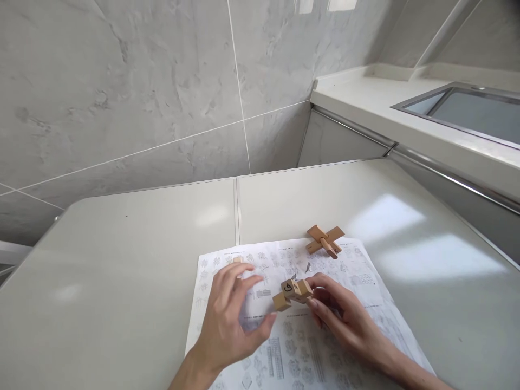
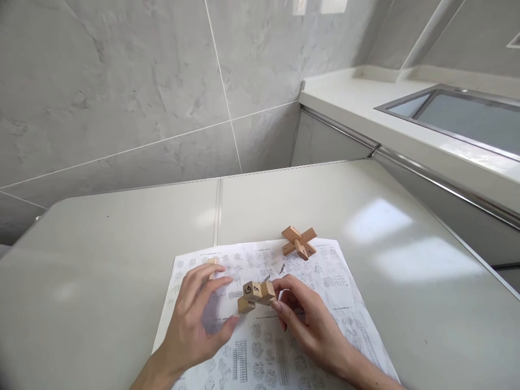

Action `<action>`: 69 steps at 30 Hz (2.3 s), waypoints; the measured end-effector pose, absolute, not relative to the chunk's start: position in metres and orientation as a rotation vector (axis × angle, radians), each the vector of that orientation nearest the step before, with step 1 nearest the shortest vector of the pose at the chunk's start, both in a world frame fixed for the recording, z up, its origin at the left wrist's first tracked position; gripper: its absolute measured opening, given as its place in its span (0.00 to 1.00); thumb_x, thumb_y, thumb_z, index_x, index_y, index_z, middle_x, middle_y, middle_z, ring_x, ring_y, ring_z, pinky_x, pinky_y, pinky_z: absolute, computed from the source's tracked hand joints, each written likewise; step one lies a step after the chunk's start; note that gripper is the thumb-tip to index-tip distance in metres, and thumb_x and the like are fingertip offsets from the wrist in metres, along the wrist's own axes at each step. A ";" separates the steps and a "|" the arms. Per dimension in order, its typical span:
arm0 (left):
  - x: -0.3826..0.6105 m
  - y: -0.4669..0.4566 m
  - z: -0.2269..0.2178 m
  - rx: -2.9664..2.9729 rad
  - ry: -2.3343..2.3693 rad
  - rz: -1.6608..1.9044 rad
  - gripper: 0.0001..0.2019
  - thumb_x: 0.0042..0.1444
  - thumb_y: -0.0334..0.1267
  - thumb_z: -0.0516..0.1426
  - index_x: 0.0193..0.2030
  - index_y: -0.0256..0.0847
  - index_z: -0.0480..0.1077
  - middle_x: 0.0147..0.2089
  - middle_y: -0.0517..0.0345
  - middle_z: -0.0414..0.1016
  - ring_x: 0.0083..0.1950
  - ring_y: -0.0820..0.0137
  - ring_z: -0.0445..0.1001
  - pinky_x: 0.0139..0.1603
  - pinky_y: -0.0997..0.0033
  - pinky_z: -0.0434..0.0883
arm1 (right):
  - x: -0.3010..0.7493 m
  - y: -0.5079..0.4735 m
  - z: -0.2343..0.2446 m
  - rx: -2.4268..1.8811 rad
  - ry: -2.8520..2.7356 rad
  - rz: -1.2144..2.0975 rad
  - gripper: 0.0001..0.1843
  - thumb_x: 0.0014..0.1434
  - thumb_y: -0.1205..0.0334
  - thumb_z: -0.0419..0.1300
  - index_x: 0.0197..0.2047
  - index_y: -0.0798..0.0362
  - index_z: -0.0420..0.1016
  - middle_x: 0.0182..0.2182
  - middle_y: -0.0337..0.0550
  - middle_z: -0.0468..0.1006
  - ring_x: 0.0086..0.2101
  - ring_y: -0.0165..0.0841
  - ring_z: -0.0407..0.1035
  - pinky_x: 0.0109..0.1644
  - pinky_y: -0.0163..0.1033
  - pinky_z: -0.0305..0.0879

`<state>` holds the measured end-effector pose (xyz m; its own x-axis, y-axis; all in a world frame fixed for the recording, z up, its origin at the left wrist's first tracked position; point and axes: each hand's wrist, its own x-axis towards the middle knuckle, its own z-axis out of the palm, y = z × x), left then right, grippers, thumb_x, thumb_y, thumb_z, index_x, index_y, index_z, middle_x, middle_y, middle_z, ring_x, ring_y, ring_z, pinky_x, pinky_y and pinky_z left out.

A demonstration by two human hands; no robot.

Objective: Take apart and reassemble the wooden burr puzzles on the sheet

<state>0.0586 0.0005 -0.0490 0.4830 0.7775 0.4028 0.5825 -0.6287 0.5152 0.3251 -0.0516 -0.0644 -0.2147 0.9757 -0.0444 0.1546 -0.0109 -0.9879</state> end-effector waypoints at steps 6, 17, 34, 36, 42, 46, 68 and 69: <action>0.074 -0.009 -0.046 2.353 0.972 0.943 0.06 0.74 0.41 0.60 0.52 0.44 0.74 0.50 0.49 0.79 0.57 0.54 0.73 0.56 0.51 0.76 | 0.323 -0.053 -0.064 -1.207 -1.494 1.329 0.12 0.81 0.50 0.53 0.53 0.47 0.72 0.32 0.38 0.73 0.29 0.35 0.68 0.35 0.40 0.66; 0.077 -0.011 -0.048 2.237 0.948 0.937 0.03 0.70 0.33 0.61 0.47 0.44 0.73 0.46 0.52 0.79 0.53 0.56 0.74 0.54 0.55 0.77 | 0.326 -0.054 -0.060 -1.184 -1.464 1.525 0.15 0.80 0.45 0.54 0.50 0.48 0.71 0.31 0.38 0.71 0.30 0.34 0.65 0.36 0.40 0.65; 0.074 -0.007 -0.044 2.153 0.855 0.846 0.03 0.73 0.35 0.60 0.50 0.46 0.75 0.45 0.53 0.82 0.53 0.57 0.77 0.54 0.55 0.78 | 0.334 -0.047 -0.052 -0.810 -1.094 2.248 0.24 0.72 0.36 0.64 0.46 0.50 0.69 0.23 0.31 0.71 0.19 0.25 0.59 0.24 0.31 0.57; 0.074 -0.008 -0.045 2.161 0.859 0.844 0.04 0.73 0.34 0.61 0.50 0.46 0.75 0.45 0.53 0.83 0.52 0.58 0.77 0.53 0.56 0.78 | 0.335 -0.047 -0.050 -0.841 -1.119 2.211 0.23 0.73 0.37 0.63 0.46 0.49 0.68 0.25 0.32 0.73 0.21 0.25 0.62 0.25 0.30 0.59; 0.075 -0.010 -0.045 2.191 0.824 0.896 0.05 0.69 0.33 0.64 0.49 0.45 0.74 0.43 0.55 0.83 0.49 0.59 0.76 0.52 0.56 0.78 | 0.330 -0.051 -0.048 -0.919 -1.218 2.100 0.24 0.72 0.36 0.64 0.42 0.49 0.68 0.26 0.34 0.73 0.24 0.28 0.65 0.28 0.33 0.61; 0.074 -0.012 -0.045 2.205 0.821 0.919 0.08 0.66 0.30 0.65 0.48 0.45 0.74 0.41 0.56 0.84 0.49 0.57 0.76 0.50 0.55 0.79 | 0.325 -0.054 -0.051 -1.029 -1.266 1.974 0.24 0.71 0.36 0.65 0.40 0.49 0.67 0.26 0.35 0.74 0.26 0.30 0.67 0.32 0.35 0.61; 0.074 -0.013 -0.050 2.379 0.991 1.034 0.05 0.66 0.36 0.65 0.39 0.43 0.73 0.36 0.58 0.82 0.44 0.59 0.79 0.48 0.56 0.76 | 0.318 -0.067 -0.059 -1.075 -1.887 1.326 0.07 0.73 0.53 0.66 0.48 0.46 0.78 0.36 0.43 0.85 0.29 0.35 0.76 0.32 0.37 0.72; 0.072 -0.010 -0.050 2.381 1.037 1.065 0.05 0.66 0.35 0.65 0.39 0.44 0.73 0.35 0.59 0.82 0.44 0.59 0.79 0.47 0.56 0.76 | 0.319 -0.067 -0.059 -1.095 -1.868 1.337 0.07 0.73 0.53 0.66 0.47 0.46 0.77 0.35 0.43 0.84 0.28 0.34 0.74 0.30 0.36 0.71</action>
<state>0.0717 -0.0103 -0.0498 0.4548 0.7341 0.5042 0.4845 -0.6790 0.5516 0.3193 -0.0666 -0.0586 -0.4886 0.8725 -0.0003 0.2817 0.1575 -0.9465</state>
